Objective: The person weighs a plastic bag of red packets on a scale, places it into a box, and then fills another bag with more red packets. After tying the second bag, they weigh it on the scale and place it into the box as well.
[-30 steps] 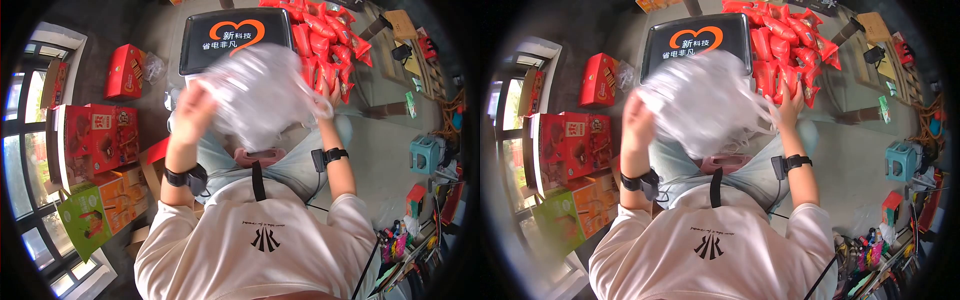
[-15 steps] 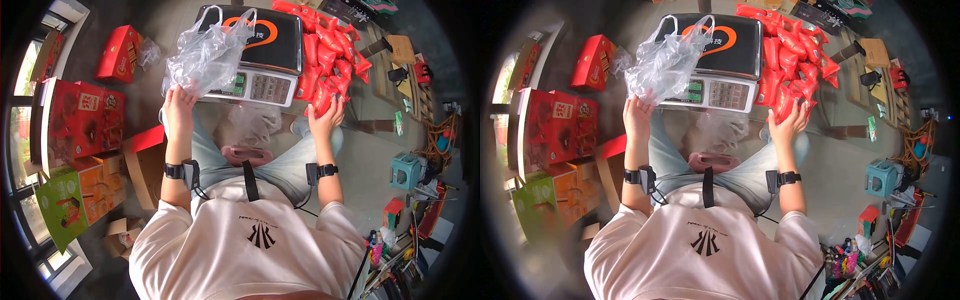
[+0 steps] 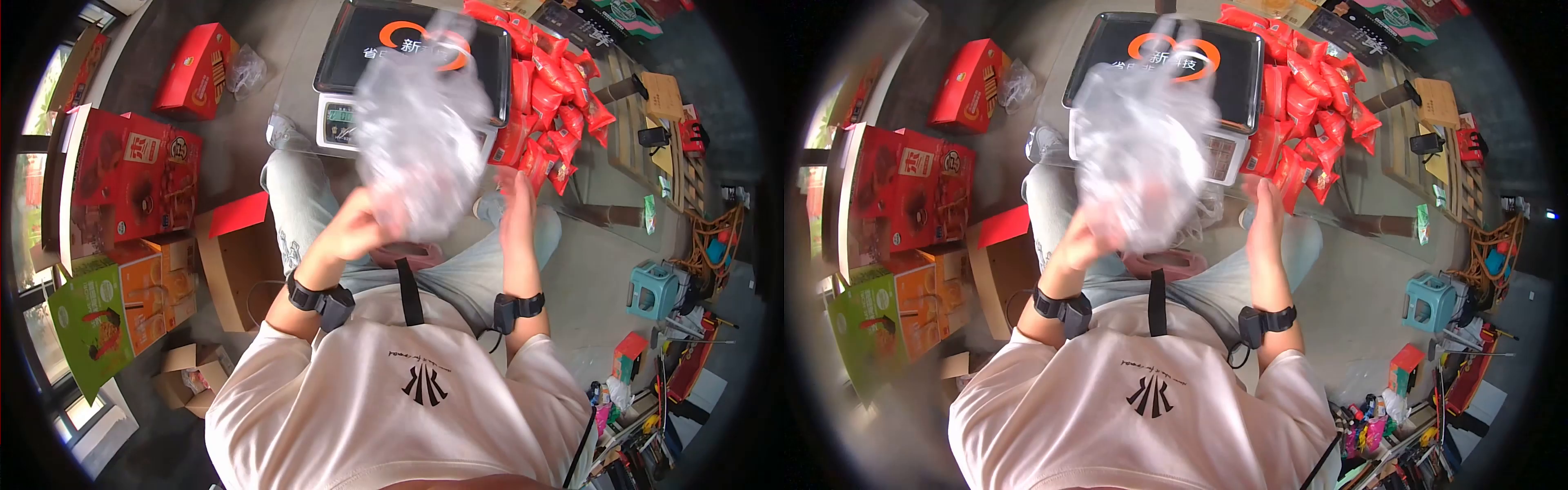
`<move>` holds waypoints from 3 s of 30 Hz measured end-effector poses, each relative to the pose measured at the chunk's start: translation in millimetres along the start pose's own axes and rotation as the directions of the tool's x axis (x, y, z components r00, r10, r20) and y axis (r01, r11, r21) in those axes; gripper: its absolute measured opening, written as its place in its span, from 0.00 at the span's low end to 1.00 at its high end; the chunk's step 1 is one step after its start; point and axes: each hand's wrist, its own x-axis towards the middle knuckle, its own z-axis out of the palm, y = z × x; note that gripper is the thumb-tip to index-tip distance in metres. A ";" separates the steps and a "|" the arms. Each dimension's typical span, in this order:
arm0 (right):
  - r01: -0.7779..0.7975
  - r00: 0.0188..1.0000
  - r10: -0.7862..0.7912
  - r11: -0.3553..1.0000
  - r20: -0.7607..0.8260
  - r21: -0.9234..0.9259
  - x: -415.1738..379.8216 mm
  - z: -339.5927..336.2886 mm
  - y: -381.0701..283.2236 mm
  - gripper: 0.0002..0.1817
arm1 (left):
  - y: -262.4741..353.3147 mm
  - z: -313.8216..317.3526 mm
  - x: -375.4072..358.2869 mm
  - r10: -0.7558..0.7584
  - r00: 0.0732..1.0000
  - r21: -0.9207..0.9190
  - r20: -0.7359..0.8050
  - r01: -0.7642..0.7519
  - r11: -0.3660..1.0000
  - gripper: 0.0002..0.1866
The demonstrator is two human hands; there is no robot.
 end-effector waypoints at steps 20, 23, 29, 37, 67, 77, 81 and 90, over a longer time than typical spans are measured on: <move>0.237 0.888 -0.258 0.966 0.380 0.102 -66.2 53.7 -89.3 0.04 | 33.1 39.8 28.7 -0.118 0.947 0.428 -0.298 0.243 0.870 0.34; 0.336 0.789 -0.262 0.941 0.555 -0.033 -74.1 62.2 -99.4 0.06 | 23.3 36.8 41.6 -0.076 0.878 0.454 -0.472 0.316 0.833 0.44; 0.453 0.636 -0.172 0.872 0.753 -0.184 -66.1 52.7 -115.0 0.04 | 10.5 -10.5 53.2 -0.223 0.850 0.436 -0.478 0.450 0.779 0.18; 0.896 0.443 -0.896 0.444 -0.023 -0.026 -108.0 54.1 -197.2 0.07 | 120.4 30.7 -0.9 0.730 0.492 0.670 -0.474 -0.336 0.662 0.13; 0.710 0.672 -0.735 0.607 0.089 -0.357 -19.1 28.7 -44.8 0.46 | 36.2 -1.8 74.4 0.240 0.941 0.394 -0.237 -0.132 0.909 0.14; 0.245 0.930 -0.231 0.969 0.287 -0.013 80.0 123.2 -93.0 0.32 | 41.9 25.0 72.4 0.316 0.947 0.683 -0.063 -0.190 0.705 0.13; 0.151 0.951 -0.185 0.977 0.248 0.153 106.6 138.1 -98.0 0.31 | 34.7 2.2 73.4 0.346 0.934 0.766 -0.092 -0.156 0.624 0.09; 0.574 0.819 -0.566 0.802 0.094 -0.166 27.9 80.0 -60.2 0.08 | 23.7 -31.4 72.2 0.238 0.775 0.413 -0.585 0.032 0.910 0.13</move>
